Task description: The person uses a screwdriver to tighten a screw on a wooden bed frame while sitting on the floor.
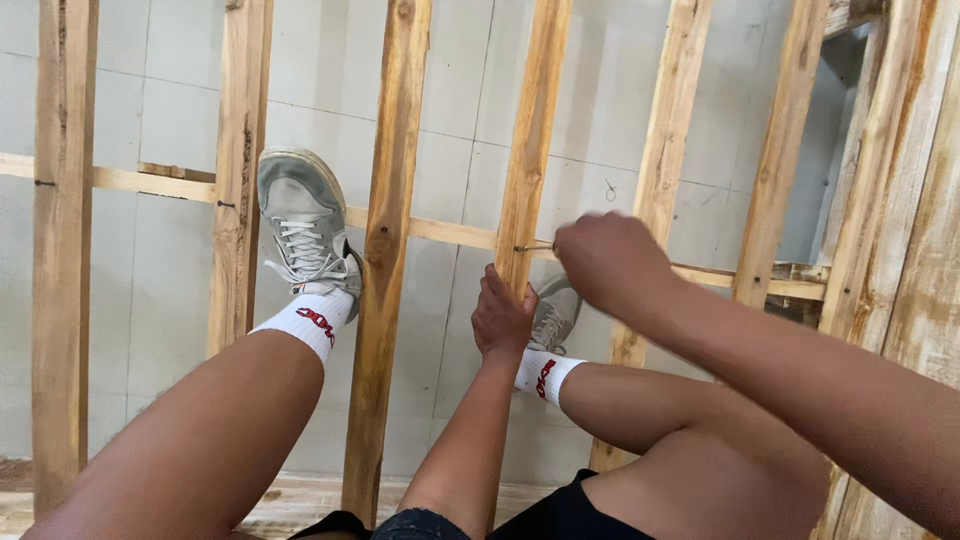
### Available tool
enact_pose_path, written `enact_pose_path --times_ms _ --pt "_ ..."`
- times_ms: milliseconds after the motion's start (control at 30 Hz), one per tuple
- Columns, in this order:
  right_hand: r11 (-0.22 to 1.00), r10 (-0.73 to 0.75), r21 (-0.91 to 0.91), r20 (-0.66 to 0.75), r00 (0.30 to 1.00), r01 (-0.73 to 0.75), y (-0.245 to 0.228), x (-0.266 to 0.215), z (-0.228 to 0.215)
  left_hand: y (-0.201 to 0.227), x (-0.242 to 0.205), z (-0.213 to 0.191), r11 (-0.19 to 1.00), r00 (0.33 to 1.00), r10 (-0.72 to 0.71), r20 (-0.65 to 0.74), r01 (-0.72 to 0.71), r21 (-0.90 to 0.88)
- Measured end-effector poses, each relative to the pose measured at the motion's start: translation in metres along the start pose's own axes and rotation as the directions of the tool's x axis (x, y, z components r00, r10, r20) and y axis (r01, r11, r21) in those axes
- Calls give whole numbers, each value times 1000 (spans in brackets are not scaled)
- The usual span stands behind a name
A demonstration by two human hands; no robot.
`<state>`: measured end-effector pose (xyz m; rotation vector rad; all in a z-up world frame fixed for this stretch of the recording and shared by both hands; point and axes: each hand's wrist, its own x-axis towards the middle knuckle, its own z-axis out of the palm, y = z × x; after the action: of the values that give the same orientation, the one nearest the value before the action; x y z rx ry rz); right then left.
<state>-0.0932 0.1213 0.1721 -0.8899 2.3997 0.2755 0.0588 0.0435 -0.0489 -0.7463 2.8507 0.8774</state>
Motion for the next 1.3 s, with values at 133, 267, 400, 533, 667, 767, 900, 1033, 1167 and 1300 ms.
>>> enact_pose_path --times_ms 133,267,400,533,667,767,900,1033,1167,1300 --pt "1000 -20 5 2 1000 20 -7 -2 -9 2 4 -6 1000 1000 3 27 -3 -15" --pt "638 -566 -599 62 822 484 -7 -17 0 2 0 -9 999 995 -21 98 25 -31" --pt "595 -537 -709 0 844 379 2 -12 11 3 1 -9 1000 997 -17 79 17 -8" --pt "715 -367 -615 75 927 333 1 -6 -11 1 2 -9 1000 998 -6 61 7 -18" --pt "996 90 6 7 996 -90 -3 13 -24 4 3 -10 997 980 -67 189 75 -34" --pt "986 134 97 47 990 -138 2 23 -4 3 3 -9 996 978 -78 195 84 -22" --pt "827 -239 -514 43 970 227 -32 -1 1 7 4 -17 994 964 -91 249 102 -32" --pt "684 -475 -548 165 864 481 -14 -11 -6 4 2 -13 993 983 -51 175 68 -92" --pt "759 -319 -569 98 942 317 0 -7 -5 7 1 -17 997 984 -58 171 66 -45" --pt "970 -61 -229 73 995 76 -8 -4 -32 7 3 -21 997 979 -58 196 67 -39"
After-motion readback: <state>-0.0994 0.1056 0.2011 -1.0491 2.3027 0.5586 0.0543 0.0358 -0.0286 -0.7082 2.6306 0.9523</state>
